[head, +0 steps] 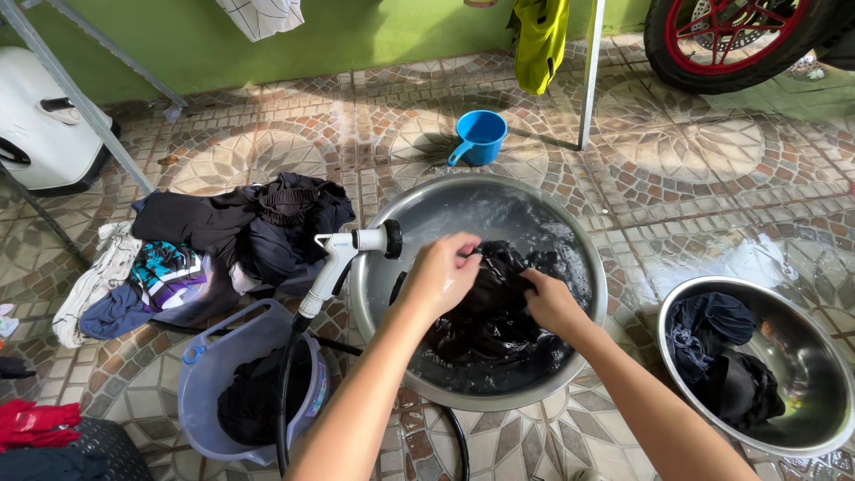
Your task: The person hand-washes clothes by submerging them in a basin of water, scrubbing them, and wringing them out by hand.
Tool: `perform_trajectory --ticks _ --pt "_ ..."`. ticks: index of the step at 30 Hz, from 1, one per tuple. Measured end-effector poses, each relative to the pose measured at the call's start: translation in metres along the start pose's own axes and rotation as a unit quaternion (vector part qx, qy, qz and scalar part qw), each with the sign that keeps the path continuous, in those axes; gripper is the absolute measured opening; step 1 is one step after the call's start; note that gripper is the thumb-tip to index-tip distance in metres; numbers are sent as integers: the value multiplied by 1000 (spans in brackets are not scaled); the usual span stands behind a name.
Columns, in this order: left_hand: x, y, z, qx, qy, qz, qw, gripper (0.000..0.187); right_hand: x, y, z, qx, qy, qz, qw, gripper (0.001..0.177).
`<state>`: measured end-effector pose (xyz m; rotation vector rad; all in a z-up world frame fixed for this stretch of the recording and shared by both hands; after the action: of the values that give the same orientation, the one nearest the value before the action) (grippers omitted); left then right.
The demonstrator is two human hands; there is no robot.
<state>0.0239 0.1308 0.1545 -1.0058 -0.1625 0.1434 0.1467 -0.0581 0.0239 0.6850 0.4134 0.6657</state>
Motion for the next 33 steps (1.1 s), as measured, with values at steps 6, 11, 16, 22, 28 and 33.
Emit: perform_trajectory --ticks 6,11,16,22,28,33 --pt "-18 64 -16 -116 44 21 992 31 -3 17 14 69 -29 109 991 67" --pt "-32 86 -29 -149 27 4 988 29 -14 39 8 -105 162 -63 979 71" --pt "-48 99 -37 -167 43 36 984 31 -21 34 3 -284 290 -108 907 61" --pt "-55 94 -33 -164 24 27 986 51 2 31 48 10 261 -91 961 54" --pt "-55 72 -47 -74 -19 -85 993 129 -22 91 82 568 161 -150 793 35" --pt "-48 75 -91 -44 32 4 999 168 -40 138 108 668 130 -88 727 23"
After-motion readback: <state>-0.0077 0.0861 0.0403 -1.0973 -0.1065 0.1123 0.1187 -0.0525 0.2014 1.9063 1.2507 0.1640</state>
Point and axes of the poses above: each hand's wrist, its own x-axis towards the middle knuckle, its own z-axis out of the back of the hand, y = z × x, the point moved 4 cm from there along x, towards the middle knuckle, and after that the axes turned 10 degrees about y, right-handed, at the moved point
